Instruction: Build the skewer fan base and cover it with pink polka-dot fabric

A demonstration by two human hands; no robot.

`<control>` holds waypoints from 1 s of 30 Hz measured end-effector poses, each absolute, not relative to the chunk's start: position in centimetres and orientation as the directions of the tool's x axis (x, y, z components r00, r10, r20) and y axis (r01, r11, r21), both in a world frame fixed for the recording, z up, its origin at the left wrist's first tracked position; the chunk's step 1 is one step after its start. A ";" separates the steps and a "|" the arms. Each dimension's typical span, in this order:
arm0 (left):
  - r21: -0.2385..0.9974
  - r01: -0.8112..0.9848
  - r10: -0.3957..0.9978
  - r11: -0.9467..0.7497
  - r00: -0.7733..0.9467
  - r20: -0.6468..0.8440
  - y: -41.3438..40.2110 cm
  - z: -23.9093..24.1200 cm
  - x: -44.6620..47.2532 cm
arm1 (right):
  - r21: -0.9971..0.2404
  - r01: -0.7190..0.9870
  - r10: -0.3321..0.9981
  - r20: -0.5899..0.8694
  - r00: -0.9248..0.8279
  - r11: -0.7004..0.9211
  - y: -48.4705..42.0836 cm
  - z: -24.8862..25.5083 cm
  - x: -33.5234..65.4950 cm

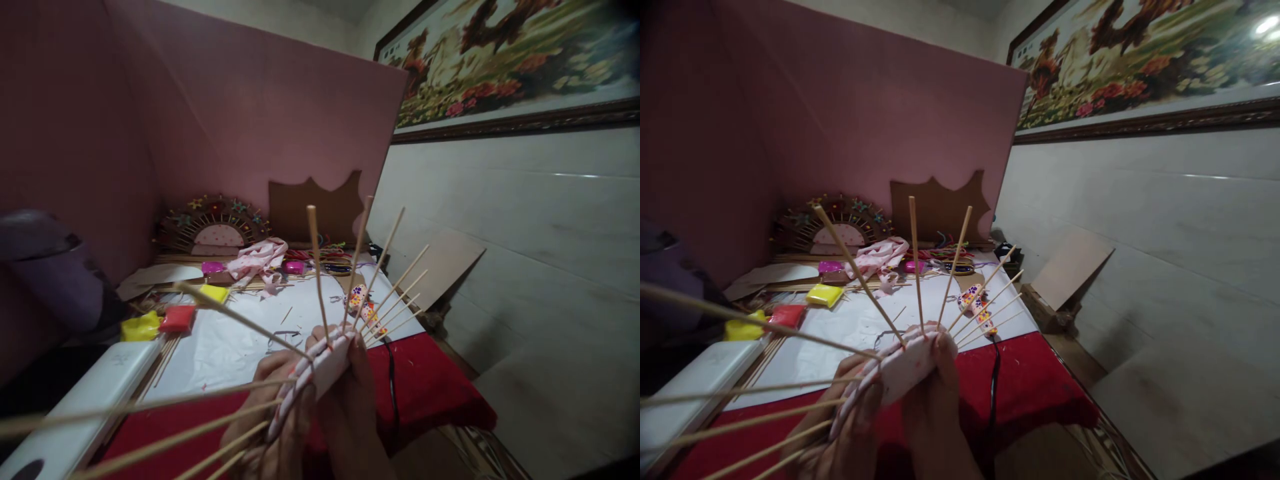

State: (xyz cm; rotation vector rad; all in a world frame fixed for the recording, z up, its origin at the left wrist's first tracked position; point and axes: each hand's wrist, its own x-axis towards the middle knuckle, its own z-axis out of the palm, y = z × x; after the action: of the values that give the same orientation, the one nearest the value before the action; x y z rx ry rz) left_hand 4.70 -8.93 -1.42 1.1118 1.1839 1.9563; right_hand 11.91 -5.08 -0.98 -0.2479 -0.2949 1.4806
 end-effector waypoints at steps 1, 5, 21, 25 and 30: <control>0.914 -0.157 0.852 -0.375 -0.448 0.272 -8.5 -0.9 4.7 | -0.361 -0.928 0.995 0.016 0.094 0.093 -5.1 -0.9 11.8; 0.875 -0.378 0.904 -0.301 -0.404 0.136 -6.2 1.0 4.5 | -0.435 -0.887 0.985 0.001 0.172 0.156 -4.7 -0.6 11.5; 0.567 -0.755 0.941 -0.330 -0.213 0.263 1.8 5.5 3.9 | -0.636 -0.708 0.950 0.166 0.263 0.307 2.2 3.7 11.4; 0.564 -0.764 0.947 -0.314 -0.213 0.239 3.0 5.7 3.5 | -0.647 -0.705 0.954 0.142 0.264 0.292 3.6 3.7 11.1; 0.579 -0.776 0.963 -0.249 -0.136 0.232 3.5 4.8 3.2 | -0.607 -0.740 0.956 0.160 0.244 0.290 4.3 3.4 10.3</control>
State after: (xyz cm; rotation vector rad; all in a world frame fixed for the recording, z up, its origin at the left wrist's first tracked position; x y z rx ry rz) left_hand 3.23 3.47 4.78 0.6702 0.3781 1.7126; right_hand 10.32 4.29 3.38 -0.4556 -0.5631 1.2138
